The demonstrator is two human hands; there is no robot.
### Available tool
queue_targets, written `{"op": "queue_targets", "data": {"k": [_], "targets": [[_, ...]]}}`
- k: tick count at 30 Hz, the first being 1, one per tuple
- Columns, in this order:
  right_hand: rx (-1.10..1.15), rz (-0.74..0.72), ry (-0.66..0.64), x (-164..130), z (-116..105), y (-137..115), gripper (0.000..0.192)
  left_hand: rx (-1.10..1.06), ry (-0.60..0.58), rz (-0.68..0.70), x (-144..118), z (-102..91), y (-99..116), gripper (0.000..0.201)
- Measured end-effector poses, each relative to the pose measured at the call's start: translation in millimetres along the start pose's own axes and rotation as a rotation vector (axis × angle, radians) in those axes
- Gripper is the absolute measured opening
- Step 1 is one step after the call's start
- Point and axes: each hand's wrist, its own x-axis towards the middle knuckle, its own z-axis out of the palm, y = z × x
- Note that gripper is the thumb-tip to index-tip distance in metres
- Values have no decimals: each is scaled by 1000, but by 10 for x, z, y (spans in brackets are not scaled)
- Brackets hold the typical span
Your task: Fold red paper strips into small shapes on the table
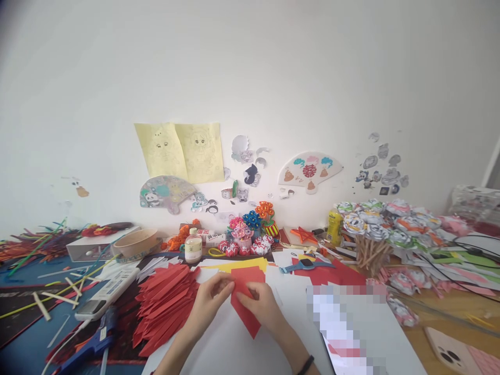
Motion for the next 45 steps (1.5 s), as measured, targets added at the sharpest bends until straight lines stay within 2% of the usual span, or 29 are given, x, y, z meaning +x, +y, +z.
{"op": "queue_targets", "data": {"k": [2, 4, 7, 9, 13, 16, 18, 22, 28, 32, 35, 36, 38, 40, 43, 45], "targets": [[73, 25, -61, -8, 0, -9, 37, 32, 0, 12, 7, -24, -25, 16], [148, 62, -61, -16, -15, -15, 40, 38, 22, -11, 13, -35, -63, 16], [276, 163, -21, -28, -65, -31, 56, -91, 77, -78, 23, -30, -109, 21], [414, 195, -9, -36, -94, -62, 55, -220, 121, -110, 27, -15, -112, 24], [554, 154, -18, -46, -76, -151, 47, -390, 193, -130, 11, 49, -52, 25], [514, 110, -73, -44, -12, -162, 51, -430, 239, -130, -23, 118, -2, 25], [474, 66, -74, -38, 25, -127, 44, -435, 246, -124, -51, 157, 14, 26], [393, -4, -4, -16, 48, -31, 33, -366, 221, -122, -100, 194, 12, 26], [278, -31, 83, 24, 32, 55, 37, -195, 158, -110, -98, 214, 13, 23], [218, -20, 135, 15, 23, 68, 38, 28, 53, -69, -89, 228, 25, 21], [126, -18, 191, -2, -2, 49, 40, 219, -1, 6, -100, 200, -2, 11], [98, -20, 209, -6, -14, 43, 39, 287, 0, 53, -104, 181, -20, 17], [56, -20, 237, -8, -38, 39, 37, 465, 25, 194, -102, 134, -65, 41], [26, -16, 252, -4, -59, 48, 37, 686, 40, 372, -89, 86, -107, 50], [6, -9, 251, 8, -74, 71, 37, 934, -25, 592, -64, 28, -137, 40], [3, -13, 240, 17, -75, 77, 37, 989, -66, 683, -58, 2, -140, 32]]}}
